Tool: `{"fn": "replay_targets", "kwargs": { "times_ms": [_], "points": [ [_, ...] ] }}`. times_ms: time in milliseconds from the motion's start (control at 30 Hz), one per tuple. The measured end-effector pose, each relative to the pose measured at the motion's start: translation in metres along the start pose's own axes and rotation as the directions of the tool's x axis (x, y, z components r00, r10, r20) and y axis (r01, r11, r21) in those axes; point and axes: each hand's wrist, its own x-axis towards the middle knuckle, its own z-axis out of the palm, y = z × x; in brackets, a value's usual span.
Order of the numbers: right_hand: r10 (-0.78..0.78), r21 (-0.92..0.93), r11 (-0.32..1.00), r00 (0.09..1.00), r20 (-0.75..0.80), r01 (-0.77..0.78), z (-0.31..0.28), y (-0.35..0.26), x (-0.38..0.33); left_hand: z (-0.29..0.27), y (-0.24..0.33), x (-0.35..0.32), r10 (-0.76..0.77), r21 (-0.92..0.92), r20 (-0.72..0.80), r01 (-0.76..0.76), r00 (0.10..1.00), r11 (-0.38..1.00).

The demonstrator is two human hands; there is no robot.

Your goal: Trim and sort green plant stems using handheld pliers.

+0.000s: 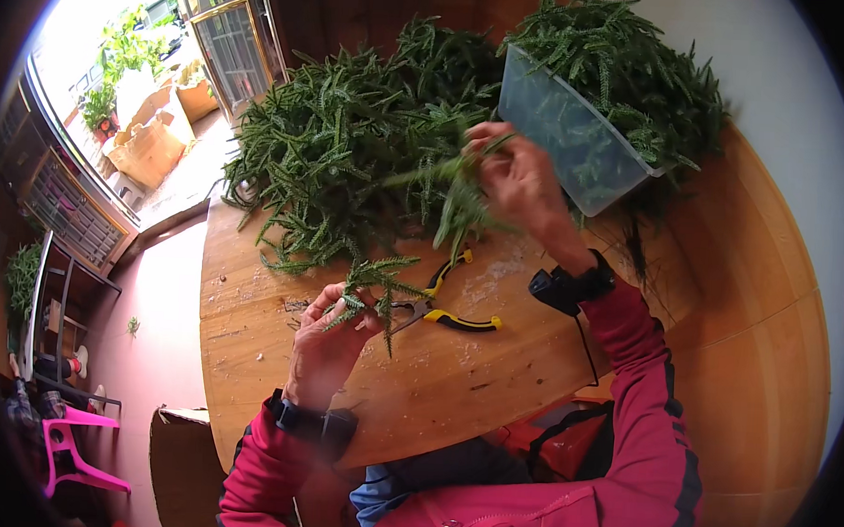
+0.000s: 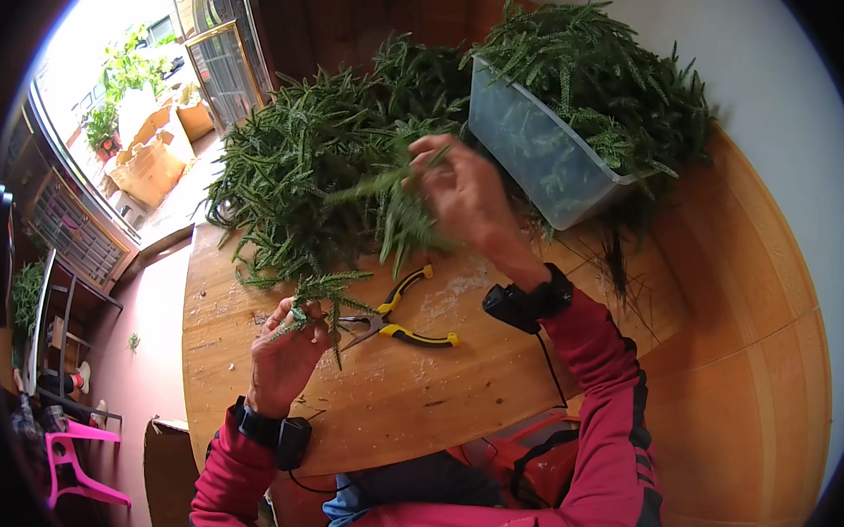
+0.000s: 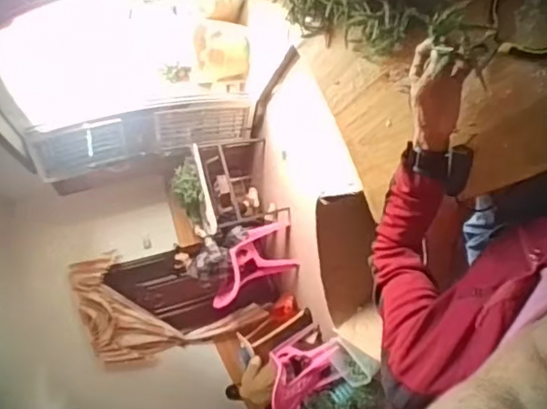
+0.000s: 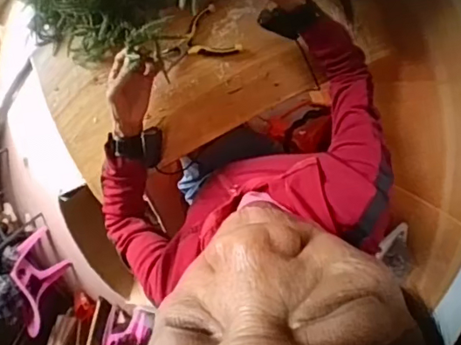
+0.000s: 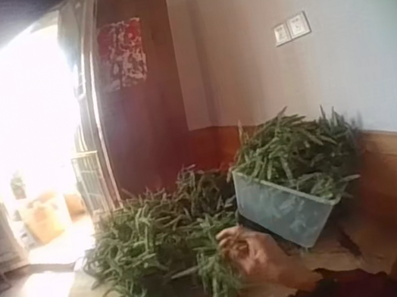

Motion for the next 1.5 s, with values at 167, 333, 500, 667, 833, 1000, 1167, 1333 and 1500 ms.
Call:
{"fn": "replay_targets", "kwargs": {
  "times_ms": [167,333,500,667,833,1000,1167,1333,1500],
  "points": [
    [-0.115,-0.612,0.760,0.973,0.201,0.216,-0.014,0.024,0.009,0.000,-0.001,-0.002,0.011,-0.032,-0.041,-0.012,0.999,0.999],
    [-0.291,-0.873,0.138,0.861,0.416,0.468,-0.110,0.086,0.025,0.004,-0.004,0.001,0.006,-0.028,-0.025,-0.007,1.000,1.000],
    [-0.112,-0.907,-0.061,0.900,0.421,0.417,-0.112,0.109,0.008,0.004,-0.001,0.000,0.128,-0.041,0.014,-0.128,0.992,0.991],
    [0.179,-0.949,-0.042,0.936,0.302,0.314,-0.096,0.101,0.017,0.005,0.004,-0.004,0.141,-0.082,-0.087,-0.148,0.986,0.986],
    [-0.231,-0.791,0.054,0.778,0.584,0.609,-0.123,0.139,0.018,0.008,0.002,0.005,0.042,0.026,-0.007,-0.042,0.999,0.999],
    [-0.051,-0.817,0.108,0.823,0.565,0.567,-0.107,0.142,0.014,0.005,0.005,-0.003,0.039,0.036,-0.036,-0.038,0.999,0.999],
    [-0.049,-0.817,0.152,0.830,0.555,0.556,-0.105,0.145,0.012,0.011,0.003,-0.002,0.047,0.077,-0.051,-0.043,0.998,0.996],
    [-0.171,-0.778,0.089,0.779,0.603,0.622,-0.121,0.164,0.008,0.008,0.000,0.004,0.021,0.044,-0.025,-0.020,0.999,0.999],
    [-0.096,-0.687,0.441,0.792,0.603,0.578,-0.074,0.064,0.019,0.003,0.004,0.004,0.036,-0.059,-0.006,-0.036,0.999,0.998]
  ]
}}
